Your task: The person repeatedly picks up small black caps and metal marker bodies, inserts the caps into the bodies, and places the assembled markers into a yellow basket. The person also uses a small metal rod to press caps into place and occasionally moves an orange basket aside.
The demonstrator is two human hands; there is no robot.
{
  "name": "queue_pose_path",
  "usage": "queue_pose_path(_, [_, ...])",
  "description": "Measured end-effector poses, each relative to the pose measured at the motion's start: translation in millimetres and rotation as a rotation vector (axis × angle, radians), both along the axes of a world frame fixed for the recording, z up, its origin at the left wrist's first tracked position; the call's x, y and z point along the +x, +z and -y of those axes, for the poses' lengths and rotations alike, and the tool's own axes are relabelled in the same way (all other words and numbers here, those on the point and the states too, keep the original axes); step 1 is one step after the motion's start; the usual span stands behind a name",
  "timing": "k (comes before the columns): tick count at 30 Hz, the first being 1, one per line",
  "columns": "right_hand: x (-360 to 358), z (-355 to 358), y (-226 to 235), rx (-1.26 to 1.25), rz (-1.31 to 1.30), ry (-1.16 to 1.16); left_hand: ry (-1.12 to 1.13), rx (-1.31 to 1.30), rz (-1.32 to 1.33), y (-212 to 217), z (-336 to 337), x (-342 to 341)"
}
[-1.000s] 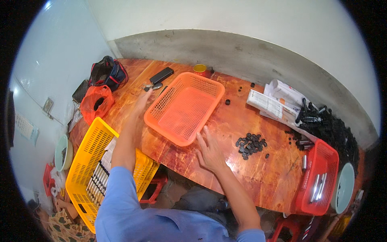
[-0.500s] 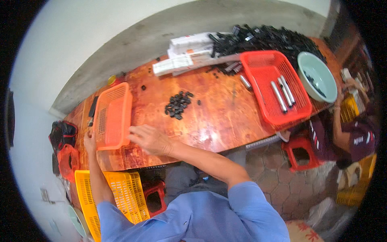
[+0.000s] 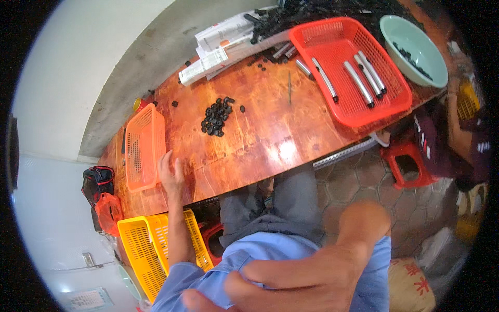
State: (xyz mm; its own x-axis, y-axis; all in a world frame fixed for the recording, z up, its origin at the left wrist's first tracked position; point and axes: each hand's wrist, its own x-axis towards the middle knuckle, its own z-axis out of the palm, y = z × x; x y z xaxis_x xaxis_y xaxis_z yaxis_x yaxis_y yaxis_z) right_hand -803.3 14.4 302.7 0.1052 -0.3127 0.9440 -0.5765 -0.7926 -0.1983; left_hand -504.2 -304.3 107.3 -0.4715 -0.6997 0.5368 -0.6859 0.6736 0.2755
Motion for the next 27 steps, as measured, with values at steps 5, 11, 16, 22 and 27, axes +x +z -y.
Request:
queue_pose_path(5, [20,26,-7,0.165,0.168,0.225,0.040,0.047,0.016,-51,1,13])
queue_pose_path(11, [-4,29,-13,-0.140,0.099,-0.210,0.107,0.149,-0.081,-53,-3,9])
queue_pose_path(16, [-82,45,-31,0.245,0.086,-0.728,0.089,0.136,0.024,-50,0,5])
queue_pose_path(22, [-225,127,-128,1.149,-0.185,-0.933,0.083,0.171,0.064,-43,-8,0])
queue_pose_path(27, [-263,153,-176,1.482,-0.105,-0.788,0.077,0.155,0.023,-48,-9,0])
